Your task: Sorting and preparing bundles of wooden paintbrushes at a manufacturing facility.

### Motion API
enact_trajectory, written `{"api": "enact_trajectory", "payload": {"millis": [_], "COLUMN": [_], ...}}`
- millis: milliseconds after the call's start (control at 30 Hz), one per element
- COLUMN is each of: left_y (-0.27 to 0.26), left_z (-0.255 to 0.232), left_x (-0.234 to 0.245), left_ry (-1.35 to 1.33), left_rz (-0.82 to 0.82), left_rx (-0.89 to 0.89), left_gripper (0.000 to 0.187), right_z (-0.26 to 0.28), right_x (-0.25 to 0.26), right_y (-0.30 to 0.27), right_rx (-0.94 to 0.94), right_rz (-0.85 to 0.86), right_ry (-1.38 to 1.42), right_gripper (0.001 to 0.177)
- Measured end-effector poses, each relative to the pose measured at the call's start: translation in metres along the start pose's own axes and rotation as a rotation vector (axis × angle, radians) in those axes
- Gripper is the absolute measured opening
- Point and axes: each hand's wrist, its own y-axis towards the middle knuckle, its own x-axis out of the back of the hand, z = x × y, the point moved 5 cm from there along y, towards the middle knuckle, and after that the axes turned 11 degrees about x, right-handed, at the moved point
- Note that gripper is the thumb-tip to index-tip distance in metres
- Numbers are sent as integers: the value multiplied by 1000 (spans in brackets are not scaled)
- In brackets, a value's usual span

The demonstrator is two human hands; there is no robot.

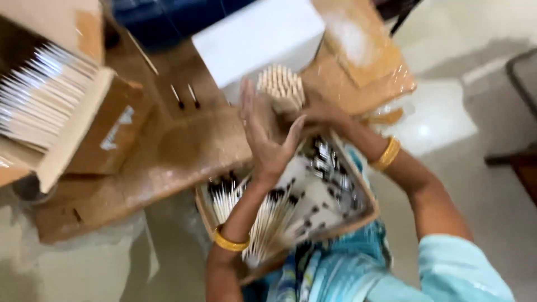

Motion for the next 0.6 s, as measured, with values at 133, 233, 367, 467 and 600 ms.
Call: {"api": "enact_trajectory", "payload": {"millis": [133,233,367,467,600], "left_y": [-126,-168,-191,-196,-213], "left_z": [76,132,207,197,205], "left_x": [-38,-79,-131,-142,-154], "left_ry": [-178,-73,554,773,869], "left_rz": [30,362,511,530,789], "left_rx": [-28,198,257,6,65], "left_gripper": [61,22,52,67,63], "right_z": [12,26,37,39,32], "right_x": [-5,-13,-18,-21,-18], "right_y": [5,6,14,11,11], "right_rx": [-345,-220,-246,-237,-169], "right_rz": [-106,-74,-32,-45,-32], "right_ry": [-289,-317,-234,-226,-277], "right_gripper": [92,91,76,78,78]}}
